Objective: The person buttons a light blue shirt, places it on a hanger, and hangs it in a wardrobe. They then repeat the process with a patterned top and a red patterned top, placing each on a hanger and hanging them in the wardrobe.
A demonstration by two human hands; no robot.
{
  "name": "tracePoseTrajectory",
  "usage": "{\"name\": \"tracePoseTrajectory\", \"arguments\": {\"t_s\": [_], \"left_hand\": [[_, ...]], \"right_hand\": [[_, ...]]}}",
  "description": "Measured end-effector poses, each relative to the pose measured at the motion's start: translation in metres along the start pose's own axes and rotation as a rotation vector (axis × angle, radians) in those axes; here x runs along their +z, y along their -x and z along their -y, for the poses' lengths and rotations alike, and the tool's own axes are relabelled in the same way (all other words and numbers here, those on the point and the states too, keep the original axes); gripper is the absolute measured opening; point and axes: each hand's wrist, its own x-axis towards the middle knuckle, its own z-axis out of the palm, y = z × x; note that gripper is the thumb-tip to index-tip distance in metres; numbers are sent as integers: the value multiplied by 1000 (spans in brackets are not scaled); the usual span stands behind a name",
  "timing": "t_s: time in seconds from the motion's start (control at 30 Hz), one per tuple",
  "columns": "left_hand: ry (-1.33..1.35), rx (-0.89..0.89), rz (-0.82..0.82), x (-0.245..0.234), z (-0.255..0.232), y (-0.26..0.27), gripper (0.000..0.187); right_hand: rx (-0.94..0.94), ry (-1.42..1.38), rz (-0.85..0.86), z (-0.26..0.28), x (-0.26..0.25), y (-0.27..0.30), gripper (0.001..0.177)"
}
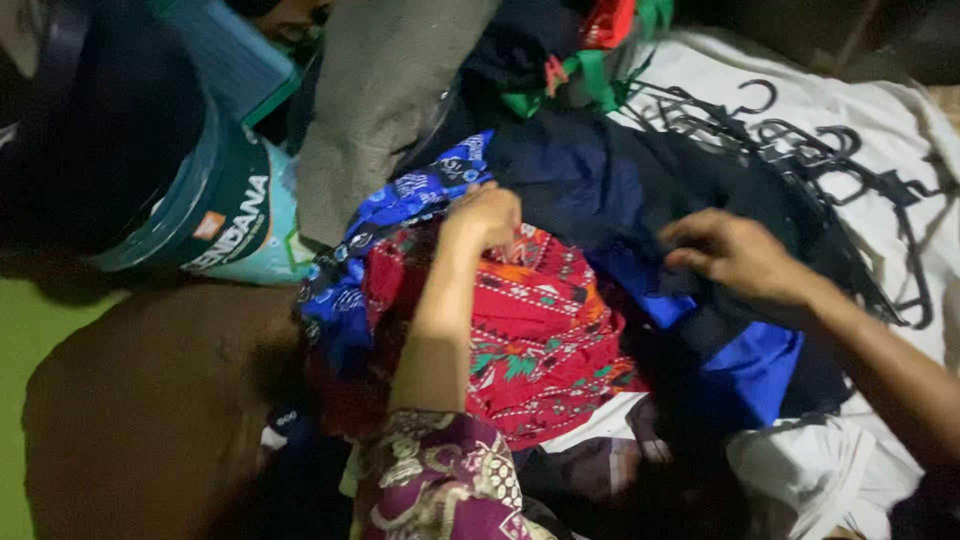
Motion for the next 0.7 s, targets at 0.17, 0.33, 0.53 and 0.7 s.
{"name": "tracePoseTrajectory", "arguments": {"t_s": [0.17,0.33,0.53,0.7], "left_hand": [[-217,-66,346,15,23,32,60],[80,357,-270,22,21,23,20],[607,723,-458,-13,-36,36,27],[389,576,-844,-35,-50,37,55]], "right_hand": [[-228,371,191,47,88,-27,44],[-348,176,-61,48,129,-34,65],[-182,-574,-183,38,78,-46,19],[-338,-508,-534,65,-29,-29,14]]}}
